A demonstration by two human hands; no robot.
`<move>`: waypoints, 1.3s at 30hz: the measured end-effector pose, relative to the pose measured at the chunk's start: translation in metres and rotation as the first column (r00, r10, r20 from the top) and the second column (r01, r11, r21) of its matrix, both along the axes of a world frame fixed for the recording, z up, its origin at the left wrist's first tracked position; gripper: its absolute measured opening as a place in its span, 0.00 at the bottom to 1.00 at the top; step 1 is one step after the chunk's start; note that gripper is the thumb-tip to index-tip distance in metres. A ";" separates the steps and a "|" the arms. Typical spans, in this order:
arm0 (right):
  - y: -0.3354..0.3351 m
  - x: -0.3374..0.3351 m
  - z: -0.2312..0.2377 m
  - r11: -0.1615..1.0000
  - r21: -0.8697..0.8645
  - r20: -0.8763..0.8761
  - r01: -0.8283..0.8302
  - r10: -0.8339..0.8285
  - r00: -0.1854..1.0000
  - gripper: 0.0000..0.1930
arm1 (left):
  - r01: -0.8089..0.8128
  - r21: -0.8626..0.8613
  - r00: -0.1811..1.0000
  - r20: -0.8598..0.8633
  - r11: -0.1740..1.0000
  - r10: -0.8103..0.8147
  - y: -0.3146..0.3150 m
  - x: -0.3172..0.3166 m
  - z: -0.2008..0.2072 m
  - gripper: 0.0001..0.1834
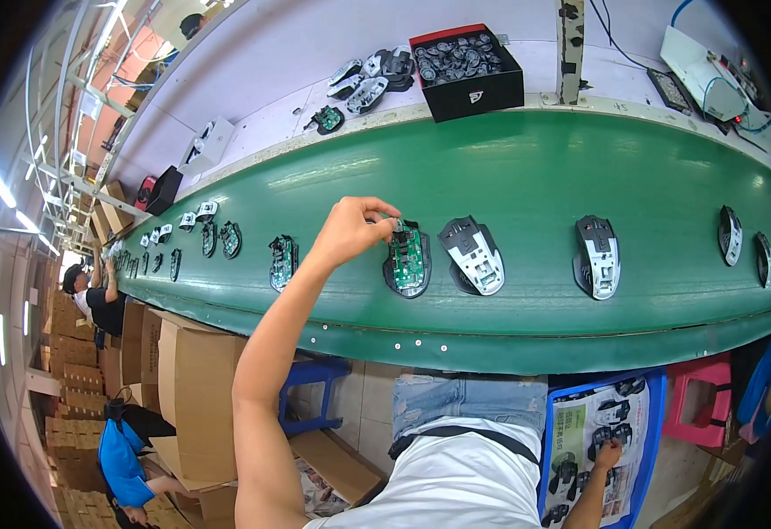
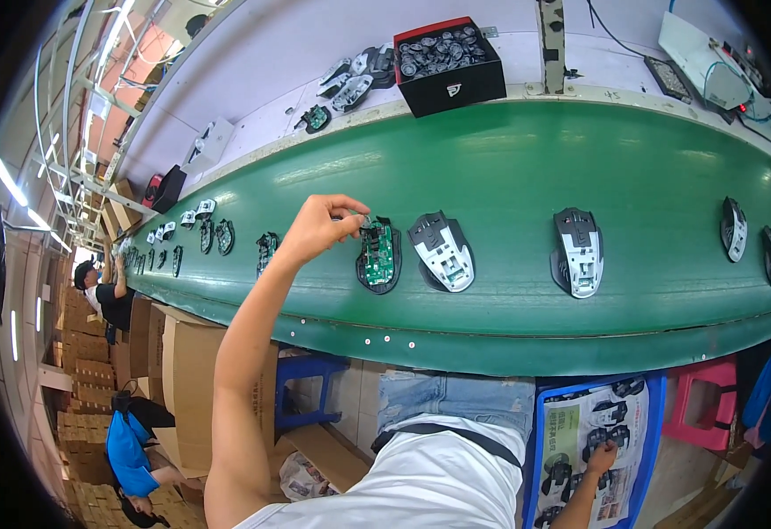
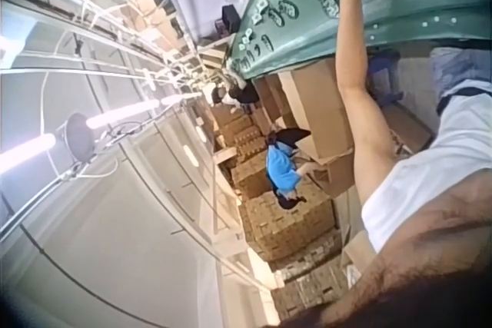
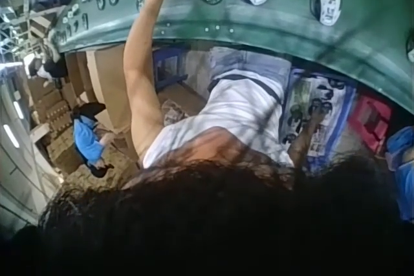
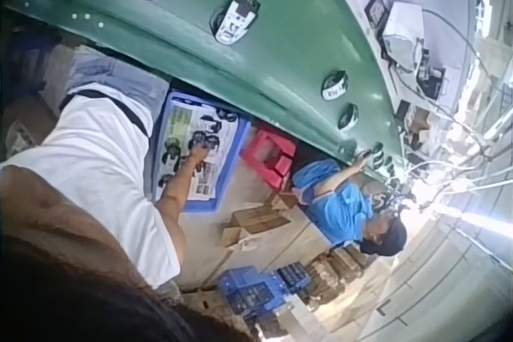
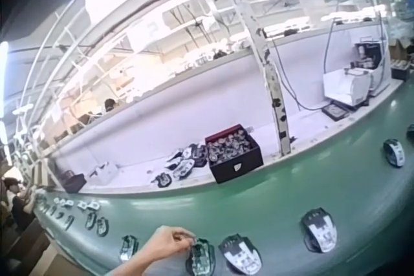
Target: The person assembles computer mice on a conveyor belt by installing scroll wheels onto the circuit board bases and fitting the upper covers onto the mice by hand.
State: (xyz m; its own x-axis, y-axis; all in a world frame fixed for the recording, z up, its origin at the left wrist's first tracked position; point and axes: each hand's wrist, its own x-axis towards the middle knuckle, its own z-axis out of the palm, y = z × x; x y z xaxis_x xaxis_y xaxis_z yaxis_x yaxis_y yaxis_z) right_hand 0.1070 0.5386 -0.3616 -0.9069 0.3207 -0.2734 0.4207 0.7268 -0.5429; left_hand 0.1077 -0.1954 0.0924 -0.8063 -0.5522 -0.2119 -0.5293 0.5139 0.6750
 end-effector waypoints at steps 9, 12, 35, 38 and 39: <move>-0.003 0.007 -0.011 1.000 0.006 -0.060 -0.013 0.014 0.998 0.14 | 0.172 -0.208 0.985 0.011 0.963 -0.174 -0.012 0.005 -0.016 0.16; -0.007 0.006 -0.007 0.998 0.057 -0.053 -0.036 0.039 0.998 0.14 | 0.193 -0.314 0.977 -0.023 0.929 -0.211 -0.013 0.005 -0.018 0.16; -0.021 0.009 -0.003 0.998 -0.054 -0.020 0.028 -0.029 0.999 0.13 | 0.092 -0.397 0.994 -0.011 0.913 -0.105 -0.005 -0.014 -0.033 0.10; -0.018 0.011 -0.006 0.998 0.058 -0.042 -0.013 0.015 0.999 0.13 | 0.089 -0.444 0.994 -0.015 0.891 -0.107 -0.004 -0.015 -0.036 0.11; -0.017 0.011 -0.007 0.999 0.047 -0.052 -0.017 0.020 0.998 0.13 | 0.085 -0.469 0.994 -0.021 0.879 -0.107 -0.003 -0.016 -0.037 0.11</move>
State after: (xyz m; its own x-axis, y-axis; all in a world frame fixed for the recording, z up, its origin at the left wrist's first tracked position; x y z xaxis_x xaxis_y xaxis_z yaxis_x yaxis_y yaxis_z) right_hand 0.1181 0.5220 -0.3685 -0.9255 0.3152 -0.2099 0.3786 0.7594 -0.5291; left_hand 0.0919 -0.1988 0.0552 -0.8630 -0.4973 0.0891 -0.4359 0.8222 0.3660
